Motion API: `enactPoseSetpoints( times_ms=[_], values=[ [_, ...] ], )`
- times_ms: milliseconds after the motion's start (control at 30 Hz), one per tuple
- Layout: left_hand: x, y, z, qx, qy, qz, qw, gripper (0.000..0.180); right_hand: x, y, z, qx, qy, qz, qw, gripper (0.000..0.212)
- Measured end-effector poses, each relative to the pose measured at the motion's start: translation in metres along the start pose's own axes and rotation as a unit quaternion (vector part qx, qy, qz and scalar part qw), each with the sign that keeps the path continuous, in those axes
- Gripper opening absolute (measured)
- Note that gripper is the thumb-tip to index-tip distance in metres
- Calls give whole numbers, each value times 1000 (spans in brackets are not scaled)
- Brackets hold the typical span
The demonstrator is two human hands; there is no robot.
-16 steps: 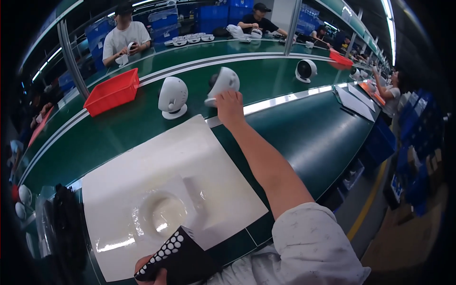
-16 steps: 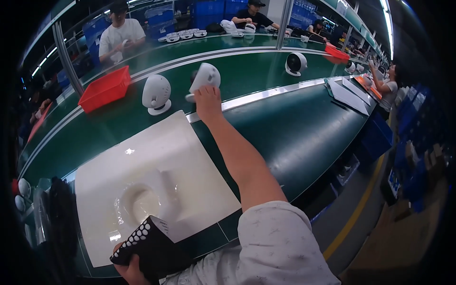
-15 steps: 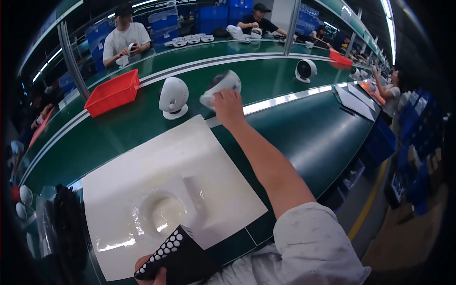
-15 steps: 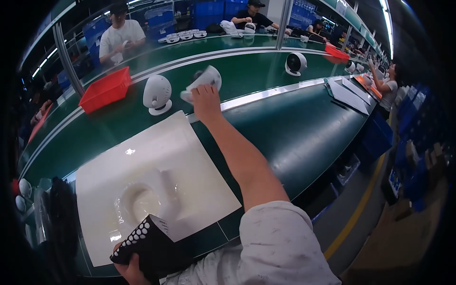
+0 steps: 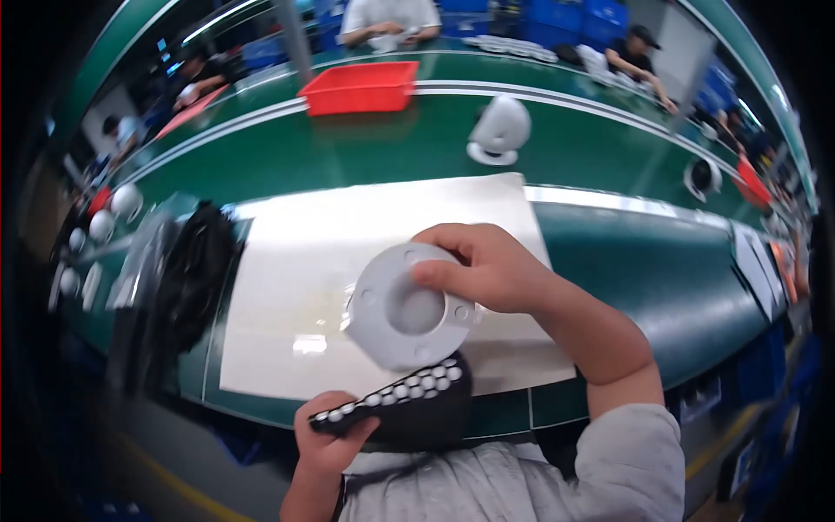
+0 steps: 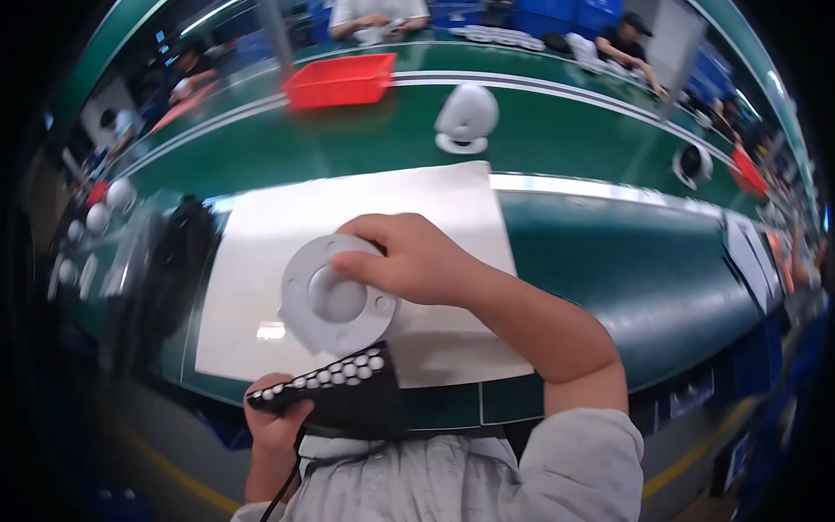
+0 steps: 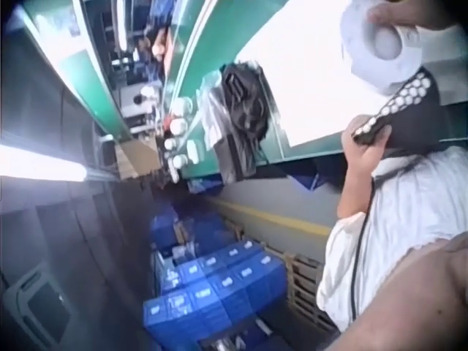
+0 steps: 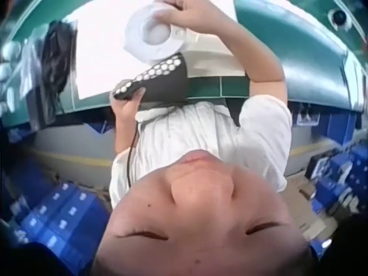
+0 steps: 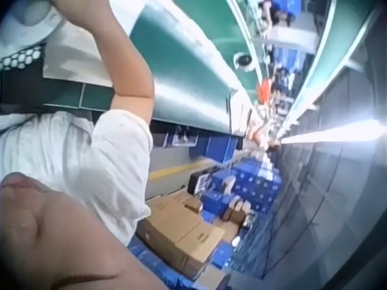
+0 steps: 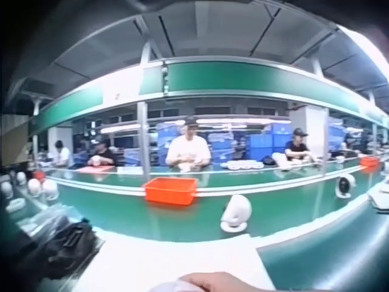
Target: Assembling components of a white plastic electronic housing at an industrial workstation.
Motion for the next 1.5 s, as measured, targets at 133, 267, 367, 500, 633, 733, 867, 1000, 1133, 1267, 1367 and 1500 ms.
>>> enactPoseSetpoints(
  times_ms=[133,267,367,500,633,733,867,1000,1133,1267,1367,1500],
  values=[
    [-2,0,-12,30,35,5,999,16,-1,11,-8,-13,92,74,993,32],
    [-2,-10,-17,23,39,2,999,16,1,-5,44,-248,-150,-64,955,35],
    [-1,-13,-17,35,11,2,999,18,-12,11,73,-180,-236,14,955,25],
    [4,-9,-23,55,-2,15,998,15,-24,51,89,-211,-310,82,924,20],
    [4,-4,-29,48,5,6,999,15,-27,61,91,-225,-319,108,914,20],
    [4,0,-34,74,44,19,996,16,-23,65,85,-219,-296,101,924,21],
    [5,3,-34,123,63,14,990,16,-19,73,81,-172,-300,154,925,14],
    [7,-1,-29,93,44,0,995,11,-17,75,85,-92,-317,176,927,13],
    [10,-7,-27,80,9,-20,997,12,-12,69,79,-92,-272,140,948,23],
    [13,-12,-30,99,0,-21,995,14,-13,77,79,-154,-336,145,918,32],
    [15,-13,-25,103,-10,2,995,14,-14,82,85,-184,-365,144,901,34],
    [12,-17,-34,129,10,7,992,13,-11,86,84,-125,-344,146,919,42]
  ],
)
Point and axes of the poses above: each hand's wrist, its own x-axis towards the middle knuckle, its own y-axis out of the palm, z = x × y, the point moved 7 cm from there along x, towards the middle knuckle, and after that the axes turned 11 degrees about -y, right-handed, at the moved point
